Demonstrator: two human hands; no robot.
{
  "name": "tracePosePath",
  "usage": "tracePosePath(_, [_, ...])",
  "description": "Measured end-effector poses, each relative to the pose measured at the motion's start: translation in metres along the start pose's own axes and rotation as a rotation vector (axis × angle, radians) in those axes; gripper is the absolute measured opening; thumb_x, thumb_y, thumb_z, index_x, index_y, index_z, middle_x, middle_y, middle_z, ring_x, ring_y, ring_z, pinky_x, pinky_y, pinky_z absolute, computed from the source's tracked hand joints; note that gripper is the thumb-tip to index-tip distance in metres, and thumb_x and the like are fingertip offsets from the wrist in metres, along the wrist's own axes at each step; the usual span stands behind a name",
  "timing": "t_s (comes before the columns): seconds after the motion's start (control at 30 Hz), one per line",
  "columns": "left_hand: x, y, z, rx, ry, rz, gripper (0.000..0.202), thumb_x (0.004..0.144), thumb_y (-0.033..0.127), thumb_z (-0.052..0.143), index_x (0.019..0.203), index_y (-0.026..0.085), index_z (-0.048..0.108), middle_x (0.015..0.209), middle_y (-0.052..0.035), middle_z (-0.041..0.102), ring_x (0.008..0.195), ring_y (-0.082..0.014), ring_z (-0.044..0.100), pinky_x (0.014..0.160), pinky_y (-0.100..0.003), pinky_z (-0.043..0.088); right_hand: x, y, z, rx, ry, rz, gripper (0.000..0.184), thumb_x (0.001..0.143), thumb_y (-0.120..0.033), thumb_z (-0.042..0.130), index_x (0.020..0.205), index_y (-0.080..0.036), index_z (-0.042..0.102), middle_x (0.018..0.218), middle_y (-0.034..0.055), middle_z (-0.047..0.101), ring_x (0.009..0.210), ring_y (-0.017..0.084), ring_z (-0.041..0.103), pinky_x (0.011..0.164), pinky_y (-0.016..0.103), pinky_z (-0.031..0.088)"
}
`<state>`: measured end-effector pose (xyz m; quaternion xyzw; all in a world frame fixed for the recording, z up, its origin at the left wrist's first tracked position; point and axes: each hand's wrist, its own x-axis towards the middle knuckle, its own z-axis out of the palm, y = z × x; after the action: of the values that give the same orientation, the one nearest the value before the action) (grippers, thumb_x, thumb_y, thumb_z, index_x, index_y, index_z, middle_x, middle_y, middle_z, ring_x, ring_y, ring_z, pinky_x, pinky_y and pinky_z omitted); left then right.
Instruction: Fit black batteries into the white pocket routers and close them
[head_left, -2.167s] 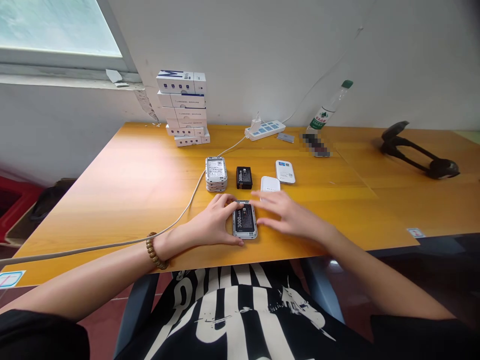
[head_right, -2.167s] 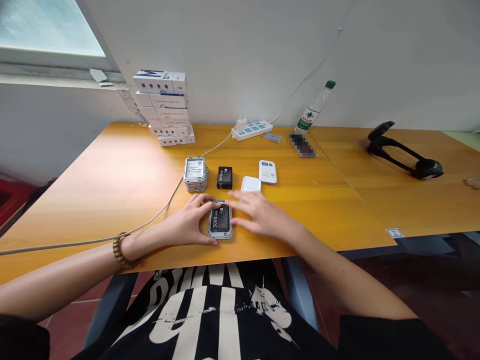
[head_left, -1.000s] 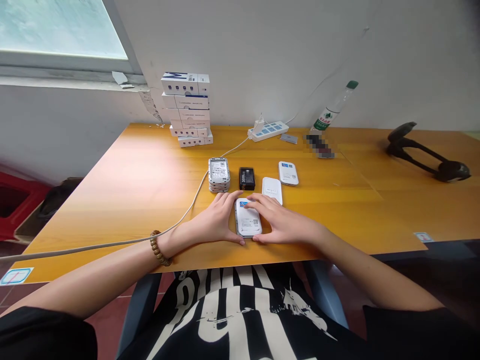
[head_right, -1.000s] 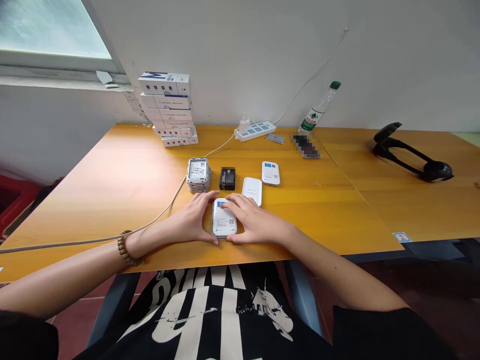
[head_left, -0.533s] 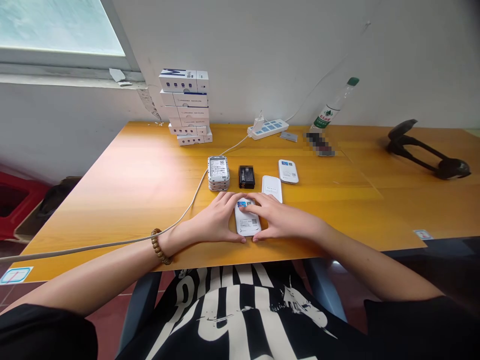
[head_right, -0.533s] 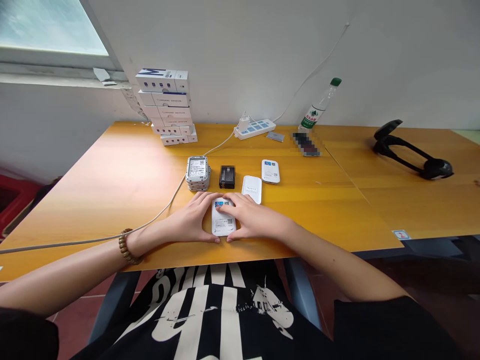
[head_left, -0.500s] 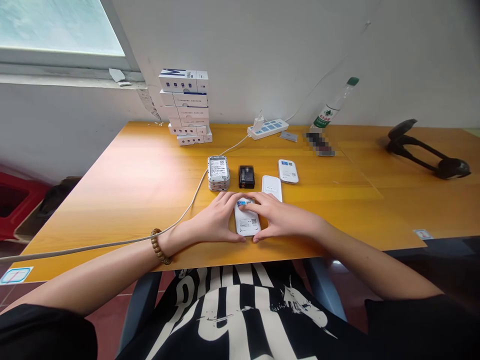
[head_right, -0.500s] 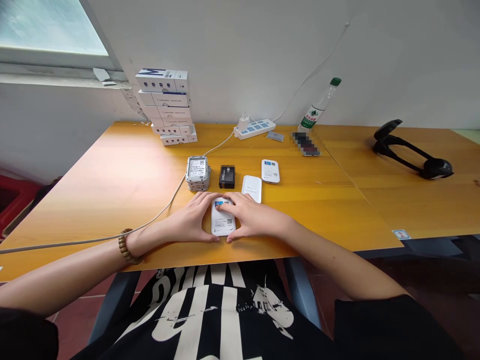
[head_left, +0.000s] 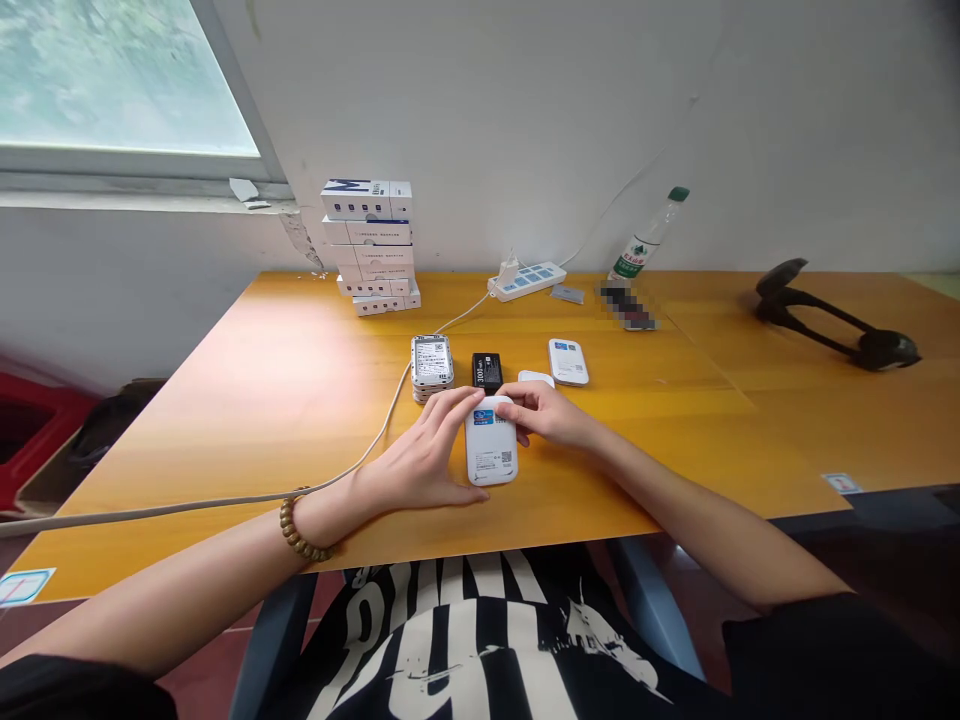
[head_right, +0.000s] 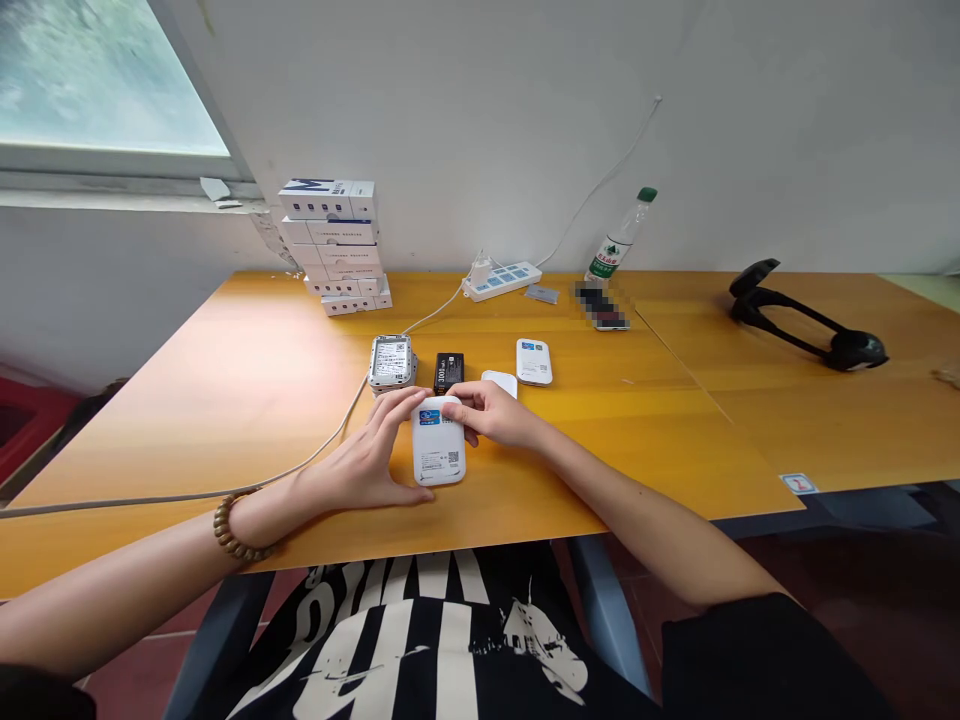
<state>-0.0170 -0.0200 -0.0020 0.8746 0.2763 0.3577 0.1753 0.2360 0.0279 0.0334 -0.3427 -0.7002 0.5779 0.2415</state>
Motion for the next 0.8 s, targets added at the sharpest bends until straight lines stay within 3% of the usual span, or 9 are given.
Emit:
tracePosePath(0.07, [0.001,-0.004,-0.003,-0.148,0.007,-0.072,0.114,0.084,0.062,0.086,0.168,0.023,0.021,0.154,-0.0226,0.053,0.141,-0.0408,0.055,0.11,-0.058,0.055,-0.003,0.001,0.004,0.002,0.03,-0.03,0.053,0.09,-0.073,0.073,0.091,-0.02,0.067,0.072,-0.001,0.063,0.056,0.014,0.059,0.054,0.028,0.047])
tracePosePath(0.13, [0.004,-0.005,-0.007,-0.244,0.014,-0.162,0.075,0.1,0.061,0.068,0.157,0.021,0.041,0.132,-0.0163,0.067,0.118,-0.0308,0.066,0.099,-0.048,0.058,-0.005,0.0,0.007,-0.043,0.039,-0.052,0.051,0.09,-0.071,0.075,0.092,-0.02,0.069,0.071,-0.0005,0.063,0.058,0.014,0.058,0.055,0.028,0.047])
tracePosePath(0.2, [0.007,-0.005,-0.01,-0.232,0.014,-0.212,0.036,0.11,0.05,0.054,0.126,0.02,0.064,0.103,-0.0083,0.071,0.093,-0.0221,0.067,0.086,-0.039,0.057,-0.008,-0.001,0.01,-0.122,0.043,-0.09,0.049,0.09,-0.068,0.076,0.092,-0.019,0.072,0.07,-0.0006,0.061,0.06,0.015,0.055,0.055,0.028,0.044])
tracePosePath(0.23, [0.008,-0.004,-0.011,-0.204,0.014,-0.211,0.03,0.111,0.046,0.052,0.11,0.02,0.067,0.094,-0.0059,0.069,0.085,-0.0198,0.064,0.08,-0.036,0.055,-0.009,-0.002,0.012,-0.161,0.046,-0.115,0.048,0.09,-0.067,0.076,0.092,-0.018,0.073,0.069,-0.0005,0.061,0.061,0.015,0.054,0.055,0.028,0.042])
tracePosePath(0.3, [0.01,-0.002,-0.012,-0.151,0.041,-0.166,0.029,0.111,0.041,0.054,0.094,0.02,0.065,0.085,-0.0041,0.065,0.079,-0.0182,0.06,0.074,-0.033,0.052,-0.011,-0.003,0.015,-0.224,0.059,-0.165,0.045,0.093,-0.064,0.073,0.091,-0.018,0.075,0.069,-0.0003,0.06,0.062,0.015,0.05,0.055,0.029,0.039])
tracePosePath(0.5, [0.007,-0.001,-0.01,-0.128,0.159,-0.03,0.021,0.11,0.034,0.057,0.096,0.02,0.065,0.083,-0.0046,0.064,0.078,-0.0192,0.058,0.071,-0.033,0.05,-0.012,0.003,0.019,-0.299,0.09,-0.253,0.039,0.099,-0.058,0.067,0.099,-0.02,0.074,0.075,0.0008,0.062,0.066,0.016,0.05,0.059,0.029,0.042])
tracePosePath(0.6, [0.006,-0.006,-0.008,-0.162,0.239,-0.106,0.027,0.111,0.04,0.055,0.094,0.021,0.064,0.084,-0.0046,0.066,0.077,-0.0185,0.059,0.071,-0.034,0.051,-0.01,0.007,0.017,-0.286,-0.036,-0.148,0.047,0.09,-0.061,0.078,0.113,-0.02,0.074,0.086,0.0017,0.07,0.071,0.016,0.056,0.061,0.028,0.045])
tracePosePath(0.7, [0.005,-0.013,-0.005,-0.266,0.315,-0.264,0.037,0.11,0.05,0.055,0.091,0.021,0.064,0.081,-0.0034,0.066,0.073,-0.0177,0.059,0.068,-0.032,0.052,-0.009,0.009,0.017,-0.328,-0.167,-0.04,0.044,0.089,-0.056,0.081,0.111,-0.019,0.077,0.082,0.0004,0.071,0.064,0.014,0.054,0.057,0.027,0.042])
tracePosePath(0.8, [0.006,-0.014,-0.003,-0.423,0.222,-0.339,0.043,0.106,0.06,0.059,0.104,0.019,0.071,0.092,-0.0075,0.075,0.083,-0.021,0.069,0.072,-0.034,0.059,-0.009,0.01,0.018,-0.227,-0.13,0.003,0.04,0.09,-0.054,0.079,0.107,-0.018,0.077,0.078,0.0001,0.07,0.062,0.014,0.056,0.056,0.027,0.042])
